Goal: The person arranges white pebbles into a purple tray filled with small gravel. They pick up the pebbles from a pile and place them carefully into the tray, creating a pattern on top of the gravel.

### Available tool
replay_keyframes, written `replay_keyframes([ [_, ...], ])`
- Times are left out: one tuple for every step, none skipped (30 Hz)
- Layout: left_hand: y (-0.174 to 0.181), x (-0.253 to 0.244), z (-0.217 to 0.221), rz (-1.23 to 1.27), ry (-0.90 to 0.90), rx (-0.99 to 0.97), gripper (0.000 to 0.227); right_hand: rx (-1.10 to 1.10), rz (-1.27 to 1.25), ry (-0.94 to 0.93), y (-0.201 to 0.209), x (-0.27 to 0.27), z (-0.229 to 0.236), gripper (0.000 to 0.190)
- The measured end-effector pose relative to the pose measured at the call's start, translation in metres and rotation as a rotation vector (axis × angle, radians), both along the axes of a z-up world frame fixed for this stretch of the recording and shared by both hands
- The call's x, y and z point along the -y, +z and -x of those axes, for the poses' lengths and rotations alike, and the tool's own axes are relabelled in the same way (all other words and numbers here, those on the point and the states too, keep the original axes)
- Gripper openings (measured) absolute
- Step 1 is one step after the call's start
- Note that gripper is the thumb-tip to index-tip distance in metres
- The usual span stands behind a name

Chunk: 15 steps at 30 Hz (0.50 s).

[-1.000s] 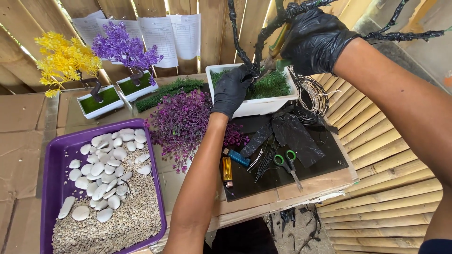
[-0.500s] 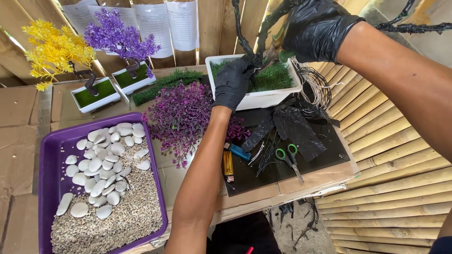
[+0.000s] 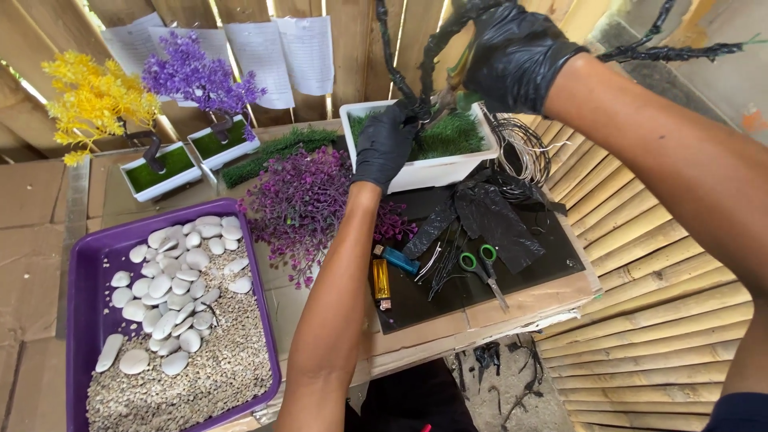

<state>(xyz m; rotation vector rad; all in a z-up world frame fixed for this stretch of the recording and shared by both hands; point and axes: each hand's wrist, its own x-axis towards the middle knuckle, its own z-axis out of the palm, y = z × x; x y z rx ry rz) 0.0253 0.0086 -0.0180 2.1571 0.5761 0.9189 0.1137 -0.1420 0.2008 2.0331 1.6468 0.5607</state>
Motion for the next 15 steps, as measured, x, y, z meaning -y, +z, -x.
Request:
replay_keyframes([
  [0.002, 0.000, 0.003, 0.018, -0.008, -0.015, 0.026, -0.023, -0.018, -0.026, 0.001, 0.000, 0.007, 0.019],
  [0.004, -0.001, 0.005, 0.036, -0.016, -0.029, 0.021, -0.046, -0.036, -0.052, 0.002, 0.000, 0.014, 0.017],
  [0.006, 0.001, 0.006, 0.033, -0.013, -0.033, 0.021, -0.050, -0.039, -0.049, 0.005, 0.001, 0.016, 0.017],
  [0.008, 0.001, 0.008, 0.038, -0.009, -0.033, 0.019, -0.073, -0.057, -0.070, 0.007, 0.002, 0.019, 0.015],
  [0.009, 0.004, 0.009, 0.045, -0.005, -0.031, 0.017, -0.093, -0.072, -0.091, 0.010, 0.004, 0.021, 0.014],
  [0.007, 0.003, 0.012, 0.045, -0.003, -0.033, 0.017, -0.095, -0.073, -0.090, 0.013, 0.007, 0.023, 0.014],
  [0.006, 0.003, 0.013, 0.059, -0.002, -0.036, 0.016, -0.114, -0.090, -0.114, 0.017, 0.011, 0.025, 0.012],
  [0.005, 0.002, 0.013, 0.074, -0.001, -0.039, 0.016, -0.133, -0.108, -0.138, 0.021, 0.015, 0.026, 0.011],
  [0.010, 0.005, 0.016, 0.073, -0.003, -0.039, 0.016, -0.133, -0.110, -0.140, 0.023, 0.024, 0.029, 0.011],
  [0.015, 0.008, 0.018, 0.065, 0.000, -0.040, 0.015, -0.152, -0.126, -0.165, 0.025, 0.032, 0.033, 0.010],
  [0.019, 0.011, 0.019, 0.059, 0.002, -0.040, 0.015, -0.171, -0.142, -0.191, 0.027, 0.042, 0.036, 0.010],
  [0.020, 0.011, 0.020, 0.059, -0.002, -0.040, 0.015, -0.171, -0.142, -0.195, 0.028, 0.051, 0.040, 0.010],
  [0.020, 0.012, 0.020, 0.058, 0.008, -0.009, 0.014, -0.189, -0.155, -0.223, 0.028, 0.061, 0.044, 0.010],
  [0.020, 0.013, 0.020, 0.056, 0.018, 0.022, 0.012, -0.208, -0.169, -0.251, 0.029, 0.071, 0.048, 0.011],
  [0.018, 0.012, 0.022, 0.054, 0.017, 0.022, 0.012, -0.208, -0.171, -0.251, 0.030, 0.078, 0.054, 0.011],
])
